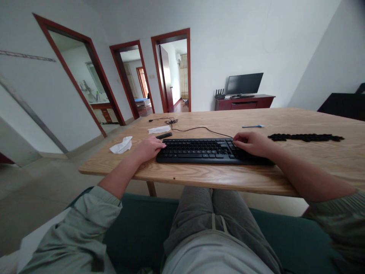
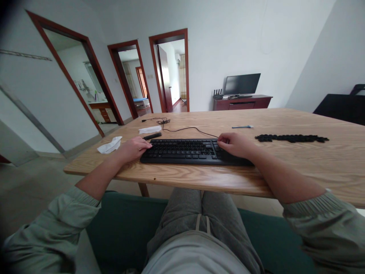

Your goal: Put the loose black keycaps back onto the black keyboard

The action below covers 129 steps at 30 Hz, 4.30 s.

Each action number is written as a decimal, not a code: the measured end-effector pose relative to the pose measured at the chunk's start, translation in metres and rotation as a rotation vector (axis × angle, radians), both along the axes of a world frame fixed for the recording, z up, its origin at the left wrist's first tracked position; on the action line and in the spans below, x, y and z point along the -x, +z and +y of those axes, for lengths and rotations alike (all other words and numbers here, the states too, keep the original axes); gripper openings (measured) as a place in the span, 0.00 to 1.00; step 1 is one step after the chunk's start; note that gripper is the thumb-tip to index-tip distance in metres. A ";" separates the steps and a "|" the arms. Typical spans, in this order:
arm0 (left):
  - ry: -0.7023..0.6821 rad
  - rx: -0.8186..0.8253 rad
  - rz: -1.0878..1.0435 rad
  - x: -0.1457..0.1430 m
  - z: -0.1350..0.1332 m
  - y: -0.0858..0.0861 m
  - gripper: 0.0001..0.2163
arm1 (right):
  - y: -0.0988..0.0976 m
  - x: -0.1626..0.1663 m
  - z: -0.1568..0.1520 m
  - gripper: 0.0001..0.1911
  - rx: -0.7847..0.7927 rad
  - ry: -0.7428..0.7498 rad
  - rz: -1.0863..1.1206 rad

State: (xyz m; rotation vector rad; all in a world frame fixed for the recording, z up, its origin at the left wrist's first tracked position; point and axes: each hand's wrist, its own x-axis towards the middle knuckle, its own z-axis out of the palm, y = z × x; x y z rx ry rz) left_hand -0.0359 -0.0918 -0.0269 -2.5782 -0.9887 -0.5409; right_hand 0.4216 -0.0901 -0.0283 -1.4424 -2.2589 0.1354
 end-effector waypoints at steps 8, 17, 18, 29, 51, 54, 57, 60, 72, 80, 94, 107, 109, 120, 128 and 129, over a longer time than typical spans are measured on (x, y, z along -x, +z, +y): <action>0.109 0.083 -0.021 -0.006 -0.006 0.002 0.13 | 0.000 -0.001 0.001 0.13 0.010 0.013 -0.007; 0.119 0.121 -0.054 -0.004 -0.008 0.001 0.12 | 0.001 0.000 -0.001 0.12 0.006 0.002 0.013; 0.123 0.119 -0.059 -0.003 -0.009 0.001 0.12 | 0.001 0.000 -0.002 0.12 0.005 0.000 0.014; 0.086 0.064 -0.032 -0.005 -0.006 0.002 0.13 | 0.000 -0.001 0.000 0.13 -0.004 0.006 -0.001; 0.126 0.207 -0.135 -0.006 -0.004 0.008 0.11 | -0.003 -0.004 0.004 0.16 0.030 -0.017 -0.025; 0.188 0.242 -0.273 -0.003 -0.007 0.006 0.11 | -0.005 -0.007 0.007 0.17 0.017 -0.007 -0.025; 0.152 0.285 -0.289 -0.001 -0.009 0.005 0.10 | -0.008 -0.009 0.010 0.16 0.016 -0.001 -0.016; 0.109 0.310 -0.263 -0.001 -0.010 0.007 0.11 | -0.008 -0.010 0.010 0.17 0.022 -0.005 -0.018; 0.133 0.313 -0.155 -0.003 -0.014 0.016 0.12 | -0.005 -0.006 0.006 0.15 0.029 -0.002 -0.009; 0.093 0.366 -0.115 0.001 -0.007 0.017 0.15 | -0.005 -0.006 0.005 0.16 0.034 -0.009 -0.025; 0.068 0.363 -0.146 -0.002 -0.011 0.017 0.14 | -0.003 -0.005 0.004 0.18 0.059 -0.024 -0.023; 0.051 0.327 -0.082 -0.007 -0.015 0.021 0.13 | -0.002 -0.004 0.003 0.18 0.059 -0.021 -0.026; 0.060 0.328 -0.083 -0.006 -0.016 0.021 0.13 | -0.002 -0.003 0.003 0.18 0.060 -0.017 -0.021; 0.024 0.289 -0.095 0.002 -0.020 0.011 0.14 | 0.018 0.040 -0.022 0.13 -0.082 0.066 -0.170; -0.009 0.369 -0.132 0.002 -0.020 0.014 0.14 | 0.043 0.169 -0.018 0.14 -0.178 0.505 -0.211; -0.023 0.393 -0.132 0.002 -0.018 0.016 0.13 | 0.043 0.183 -0.012 0.14 -0.171 0.533 -0.211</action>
